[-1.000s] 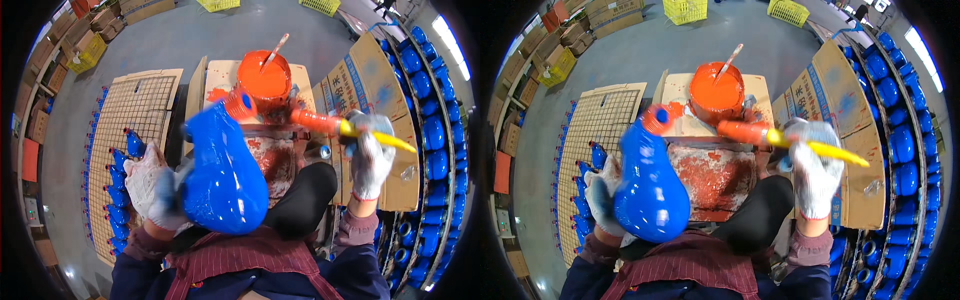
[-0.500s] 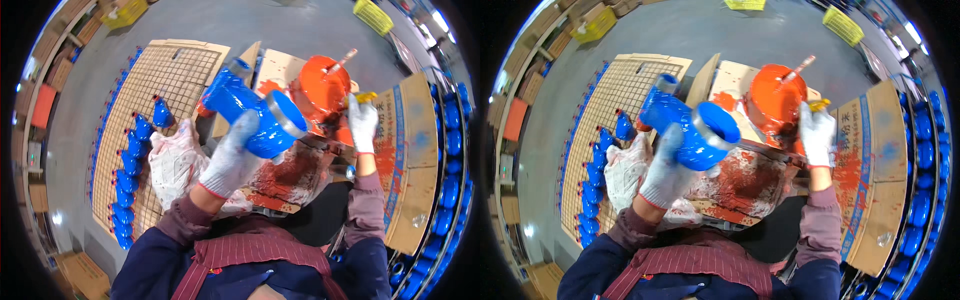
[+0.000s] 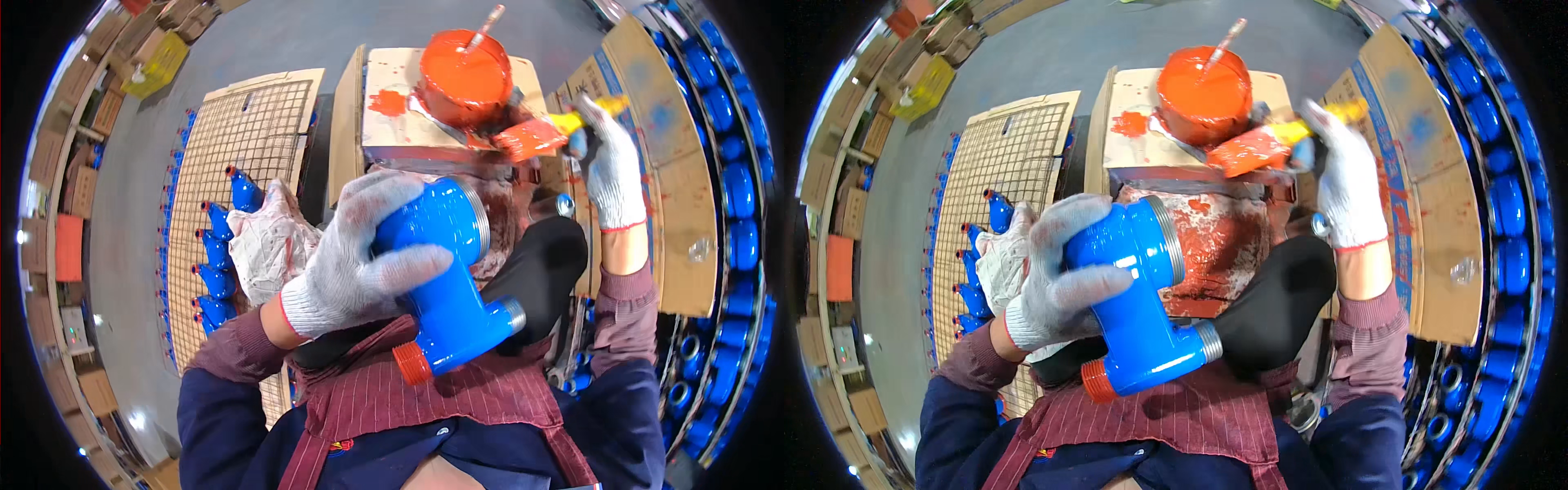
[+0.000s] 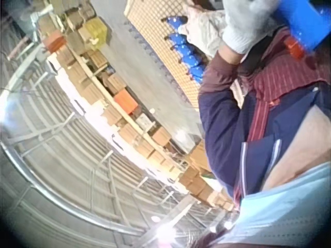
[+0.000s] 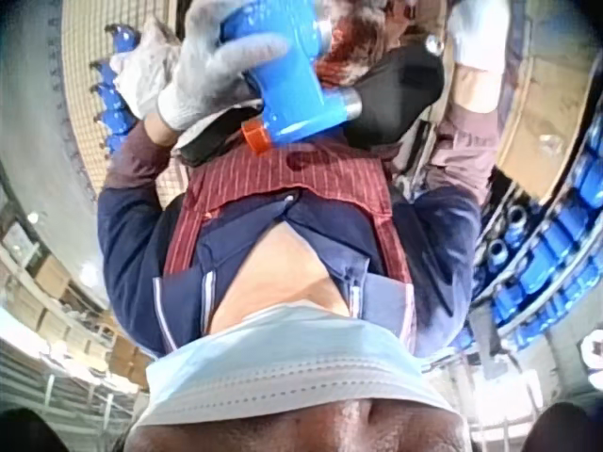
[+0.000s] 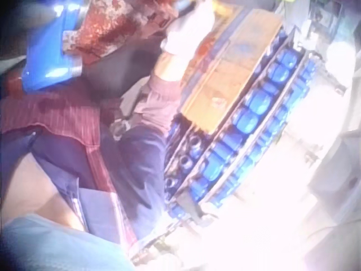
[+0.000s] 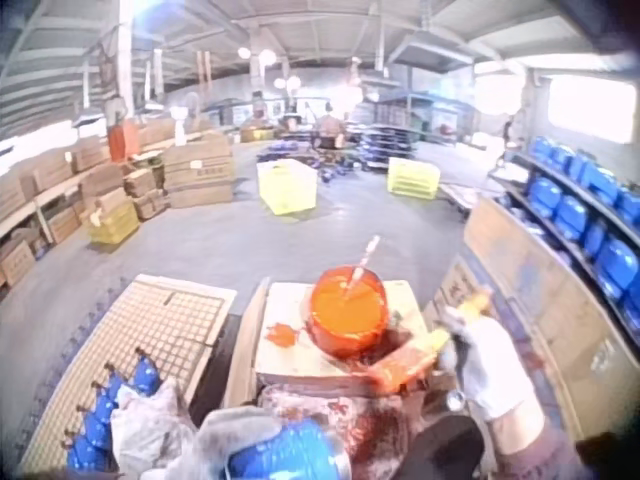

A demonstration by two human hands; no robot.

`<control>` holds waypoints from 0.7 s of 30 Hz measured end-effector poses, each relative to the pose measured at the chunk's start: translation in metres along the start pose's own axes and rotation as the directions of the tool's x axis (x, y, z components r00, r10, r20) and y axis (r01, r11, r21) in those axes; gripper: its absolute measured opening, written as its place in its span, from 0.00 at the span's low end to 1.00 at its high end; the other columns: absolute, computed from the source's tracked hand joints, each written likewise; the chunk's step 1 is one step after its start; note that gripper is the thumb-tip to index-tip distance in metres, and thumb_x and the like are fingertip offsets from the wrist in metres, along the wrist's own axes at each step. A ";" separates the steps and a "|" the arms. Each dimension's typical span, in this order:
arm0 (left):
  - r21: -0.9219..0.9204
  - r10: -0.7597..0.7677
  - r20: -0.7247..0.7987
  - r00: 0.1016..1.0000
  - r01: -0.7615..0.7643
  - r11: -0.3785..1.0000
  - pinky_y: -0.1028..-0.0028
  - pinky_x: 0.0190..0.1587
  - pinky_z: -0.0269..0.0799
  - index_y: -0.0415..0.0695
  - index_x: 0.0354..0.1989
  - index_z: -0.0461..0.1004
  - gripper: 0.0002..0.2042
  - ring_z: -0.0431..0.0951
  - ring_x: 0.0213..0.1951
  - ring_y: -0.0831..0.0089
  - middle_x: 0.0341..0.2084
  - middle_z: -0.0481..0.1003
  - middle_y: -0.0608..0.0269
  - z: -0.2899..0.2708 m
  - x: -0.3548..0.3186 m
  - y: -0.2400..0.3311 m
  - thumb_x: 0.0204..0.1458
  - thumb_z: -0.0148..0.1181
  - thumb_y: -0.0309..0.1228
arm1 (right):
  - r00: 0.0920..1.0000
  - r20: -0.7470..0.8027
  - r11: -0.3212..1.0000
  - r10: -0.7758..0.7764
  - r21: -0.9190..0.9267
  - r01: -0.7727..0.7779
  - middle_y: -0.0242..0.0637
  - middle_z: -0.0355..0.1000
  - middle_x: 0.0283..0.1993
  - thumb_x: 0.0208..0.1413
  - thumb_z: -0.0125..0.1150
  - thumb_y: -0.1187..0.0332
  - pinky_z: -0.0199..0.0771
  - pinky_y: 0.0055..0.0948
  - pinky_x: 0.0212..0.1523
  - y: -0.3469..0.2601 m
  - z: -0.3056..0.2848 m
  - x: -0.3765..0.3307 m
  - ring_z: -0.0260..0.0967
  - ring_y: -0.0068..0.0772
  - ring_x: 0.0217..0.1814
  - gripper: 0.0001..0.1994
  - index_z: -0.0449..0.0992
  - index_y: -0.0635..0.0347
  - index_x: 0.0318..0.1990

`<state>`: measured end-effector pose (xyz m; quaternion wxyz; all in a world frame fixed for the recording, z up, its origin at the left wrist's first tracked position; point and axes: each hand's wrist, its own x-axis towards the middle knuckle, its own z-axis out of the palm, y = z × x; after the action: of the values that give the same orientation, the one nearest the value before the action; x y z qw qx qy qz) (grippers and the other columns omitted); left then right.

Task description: The person paints blue industrial components with orange/red paint using both a paintbrush and a spray can.

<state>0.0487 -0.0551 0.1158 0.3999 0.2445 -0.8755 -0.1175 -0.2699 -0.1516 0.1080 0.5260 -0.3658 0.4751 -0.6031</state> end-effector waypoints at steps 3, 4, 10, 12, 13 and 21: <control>0.016 0.173 0.170 0.970 -0.178 0.984 0.51 0.49 0.69 0.69 0.49 0.70 0.28 0.68 0.50 0.45 0.53 0.62 0.50 -0.001 0.003 0.006 0.36 0.68 0.32 | 0.964 0.251 0.913 -0.088 -0.366 0.179 0.29 0.67 0.18 0.58 0.56 0.59 0.63 0.21 0.24 -0.035 0.045 -0.035 0.63 0.19 0.20 0.14 0.75 0.62 0.29; 0.005 0.179 0.178 0.968 -0.183 0.983 0.51 0.49 0.69 0.69 0.49 0.70 0.28 0.68 0.50 0.45 0.53 0.62 0.50 0.003 0.001 0.008 0.36 0.68 0.32 | 0.935 0.341 0.866 -0.097 -0.435 0.248 0.28 0.66 0.16 0.57 0.56 0.58 0.61 0.21 0.23 -0.042 0.054 -0.041 0.62 0.17 0.19 0.15 0.75 0.62 0.27; -0.052 0.210 0.097 0.973 -0.206 0.977 0.49 0.50 0.68 0.70 0.47 0.72 0.26 0.67 0.50 0.44 0.55 0.61 0.52 0.018 0.000 0.014 0.35 0.68 0.30 | 0.808 0.555 0.625 -0.195 -0.565 0.539 0.39 0.72 0.32 0.52 0.53 0.74 0.71 0.28 0.38 -0.076 0.069 -0.090 0.72 0.35 0.31 0.11 0.76 0.58 0.43; -0.068 0.167 0.090 0.982 -0.162 0.985 0.50 0.50 0.68 0.68 0.46 0.72 0.26 0.67 0.51 0.44 0.54 0.61 0.52 0.020 0.001 0.015 0.35 0.68 0.30 | 0.418 0.783 -0.203 -0.460 -0.551 0.810 0.39 0.73 0.34 0.52 0.54 0.75 0.72 0.28 0.41 -0.078 0.058 -0.104 0.73 0.38 0.35 0.13 0.74 0.58 0.45; -0.069 0.102 0.033 0.994 -0.100 0.993 0.51 0.50 0.67 0.66 0.45 0.73 0.26 0.67 0.51 0.45 0.53 0.62 0.52 0.023 -0.003 0.014 0.34 0.69 0.30 | 0.405 0.792 -0.200 -0.457 -0.535 0.821 0.39 0.73 0.34 0.52 0.54 0.75 0.72 0.28 0.41 -0.077 0.055 -0.110 0.73 0.38 0.35 0.13 0.74 0.58 0.45; -0.632 -0.650 -0.105 0.752 0.455 0.628 0.66 0.53 0.66 0.44 0.54 0.61 0.32 0.68 0.51 0.66 0.49 0.65 0.57 0.060 0.006 0.034 0.39 0.71 0.30 | 0.728 0.425 0.544 -0.538 -0.486 0.684 0.41 0.68 0.33 0.55 0.56 0.55 0.58 0.55 0.56 -0.051 0.022 -0.150 0.67 0.46 0.43 0.18 0.72 0.65 0.35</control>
<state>-0.0114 -0.0284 0.0945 0.5345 0.3894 -0.6000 -0.4501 -0.2367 -0.0086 0.1717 0.1820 -0.7242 0.4217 -0.5144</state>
